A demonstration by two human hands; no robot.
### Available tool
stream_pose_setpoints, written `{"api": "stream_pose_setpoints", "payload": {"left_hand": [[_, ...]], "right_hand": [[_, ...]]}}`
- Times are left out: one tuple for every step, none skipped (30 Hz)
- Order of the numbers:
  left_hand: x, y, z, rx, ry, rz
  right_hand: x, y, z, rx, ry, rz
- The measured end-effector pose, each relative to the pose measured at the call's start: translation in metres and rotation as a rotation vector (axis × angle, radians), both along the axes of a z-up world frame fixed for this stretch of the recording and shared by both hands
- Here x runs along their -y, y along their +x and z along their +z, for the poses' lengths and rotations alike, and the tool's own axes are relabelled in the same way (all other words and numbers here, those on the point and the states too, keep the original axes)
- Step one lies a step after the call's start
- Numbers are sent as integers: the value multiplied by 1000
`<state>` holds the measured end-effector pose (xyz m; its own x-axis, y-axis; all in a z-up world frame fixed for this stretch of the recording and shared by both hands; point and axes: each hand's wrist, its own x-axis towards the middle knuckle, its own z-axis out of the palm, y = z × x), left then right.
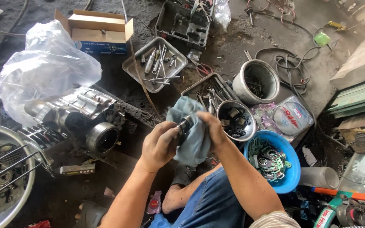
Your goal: The person sits on the floor and assembles small engine parts. They wipe a crankshaft with a cloth, insert it into a cylinder block, then add a piston and connecting rod. They repeatedly insert and remove bolts and small components while adjusting the assembly.
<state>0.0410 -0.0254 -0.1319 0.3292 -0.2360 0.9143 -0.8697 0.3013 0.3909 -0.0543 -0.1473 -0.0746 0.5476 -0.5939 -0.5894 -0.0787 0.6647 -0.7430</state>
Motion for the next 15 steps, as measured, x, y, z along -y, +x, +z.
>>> {"api": "stream_pose_setpoints", "payload": {"left_hand": [[-1,3,-1,2,-2,1],[-1,5,-1,64,13,16],[-1,6,-2,125,28,27],[-10,7,6,127,26,25],[-13,9,17,225,101,69],[-15,10,29,323,174,116],[-21,11,25,348,138,79],[-25,11,23,356,321,54],[-29,17,22,383,502,33],[-24,17,16,430,463,1],[-23,18,7,271,515,13],[-21,21,-4,112,568,22],[-17,17,-5,136,557,5],[-14,13,-8,-363,666,-39],[-15,7,-13,-878,762,-77]], "right_hand": [[7,-3,-11,2,-2,1],[14,-7,-23,112,-158,184],[21,-12,-34,222,-315,365],[24,-11,-56,223,-318,363],[32,-12,-74,254,-413,353],[41,-14,-90,285,-509,344],[37,-13,-79,292,-546,300],[34,-13,-67,324,-668,444],[31,-9,-53,355,-796,581],[30,-8,-58,361,-843,527],[27,-4,-66,352,-727,498],[25,2,-76,348,-612,468],[20,2,-63,356,-630,442],[15,4,-51,404,-565,429],[7,4,-40,447,-492,426]]}}
